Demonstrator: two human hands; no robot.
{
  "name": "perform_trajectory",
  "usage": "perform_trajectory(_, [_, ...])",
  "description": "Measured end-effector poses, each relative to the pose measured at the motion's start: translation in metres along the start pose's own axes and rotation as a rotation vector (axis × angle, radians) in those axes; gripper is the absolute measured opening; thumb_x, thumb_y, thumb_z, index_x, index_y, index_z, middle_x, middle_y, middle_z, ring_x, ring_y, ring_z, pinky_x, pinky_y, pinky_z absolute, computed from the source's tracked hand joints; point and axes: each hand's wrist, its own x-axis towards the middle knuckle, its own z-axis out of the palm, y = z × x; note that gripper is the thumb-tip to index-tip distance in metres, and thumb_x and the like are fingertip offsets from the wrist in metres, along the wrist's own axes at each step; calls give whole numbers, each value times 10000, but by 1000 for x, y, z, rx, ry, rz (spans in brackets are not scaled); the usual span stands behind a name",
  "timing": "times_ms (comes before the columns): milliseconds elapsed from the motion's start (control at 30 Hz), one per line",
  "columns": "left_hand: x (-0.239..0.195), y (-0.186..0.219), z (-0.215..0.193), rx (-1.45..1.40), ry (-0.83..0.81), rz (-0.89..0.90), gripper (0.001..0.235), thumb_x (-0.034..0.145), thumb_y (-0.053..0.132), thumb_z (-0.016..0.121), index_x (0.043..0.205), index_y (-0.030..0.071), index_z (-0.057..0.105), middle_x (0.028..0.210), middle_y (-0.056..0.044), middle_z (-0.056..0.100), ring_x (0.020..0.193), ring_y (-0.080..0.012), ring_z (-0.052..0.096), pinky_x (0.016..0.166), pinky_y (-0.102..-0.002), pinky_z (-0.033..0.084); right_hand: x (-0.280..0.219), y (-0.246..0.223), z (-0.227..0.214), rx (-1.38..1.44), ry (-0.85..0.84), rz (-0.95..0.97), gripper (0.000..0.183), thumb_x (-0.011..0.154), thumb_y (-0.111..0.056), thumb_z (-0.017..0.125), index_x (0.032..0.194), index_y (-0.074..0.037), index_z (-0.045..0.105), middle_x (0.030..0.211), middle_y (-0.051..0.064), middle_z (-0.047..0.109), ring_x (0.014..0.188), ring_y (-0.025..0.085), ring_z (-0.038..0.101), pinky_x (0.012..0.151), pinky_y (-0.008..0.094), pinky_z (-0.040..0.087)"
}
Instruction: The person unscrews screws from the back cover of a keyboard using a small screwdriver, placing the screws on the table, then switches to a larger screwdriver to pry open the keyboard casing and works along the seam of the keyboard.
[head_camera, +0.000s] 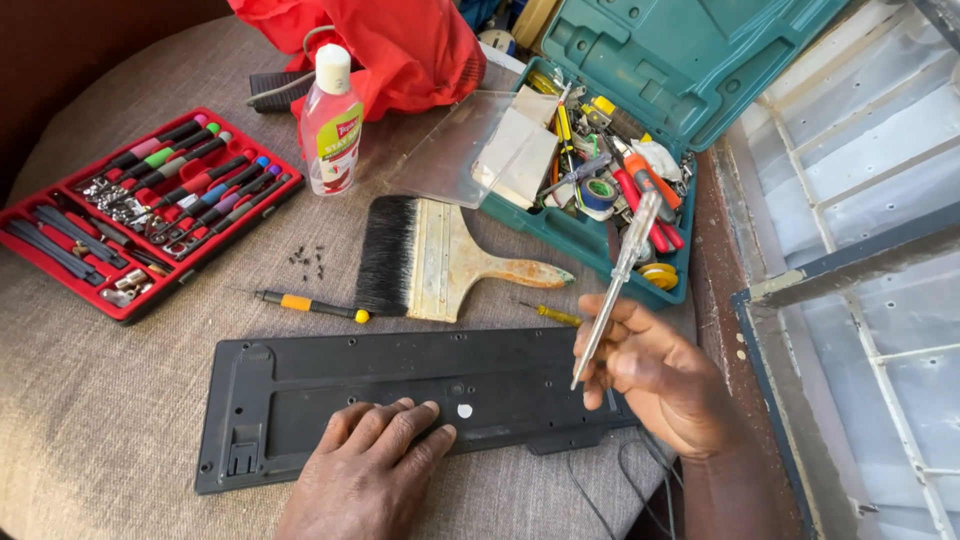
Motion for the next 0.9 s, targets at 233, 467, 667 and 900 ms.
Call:
perform_trajectory(233, [5,11,-19,16,11,-2,320,1005,215,629,1311,159,702,1362,-73,651,1237,-298,607,985,-490,444,19,13,2,-280,377,132,32,951,-78,634,982,-87,631,812,108,653,615,194,596,486,300,429])
perform_trajectory(467, [11,6,-20,36,12,-4,331,1007,209,631,1328,163,697,1374,-75,643,1247,-304,607,1002,-488,437,20,23,-58,-1037,862,87,189,976,-335,772,1044,-159,777,926,-18,725,834,135,638,763,346,516])
perform_trajectory(667, [7,7,-14,51,16,2,357,963,232,673,1315,181,701,1380,-62,646,1235,-293,605,988,-500,443,37,36,-25,-1554,195,-120,561,1002,-44,541,1530,-234,547,1662,25,426,1450,369,503,965,610,617])
perform_trajectory(900, [12,12,-26,23,51,-11,286,1004,179,640,1272,126,722,1330,-96,663,1182,-299,632,954,-471,457,75,47,-45,-1845,-31,-294,448,981,-83,648,1424,-132,701,1290,81,638,1081,386,615,924,554,511])
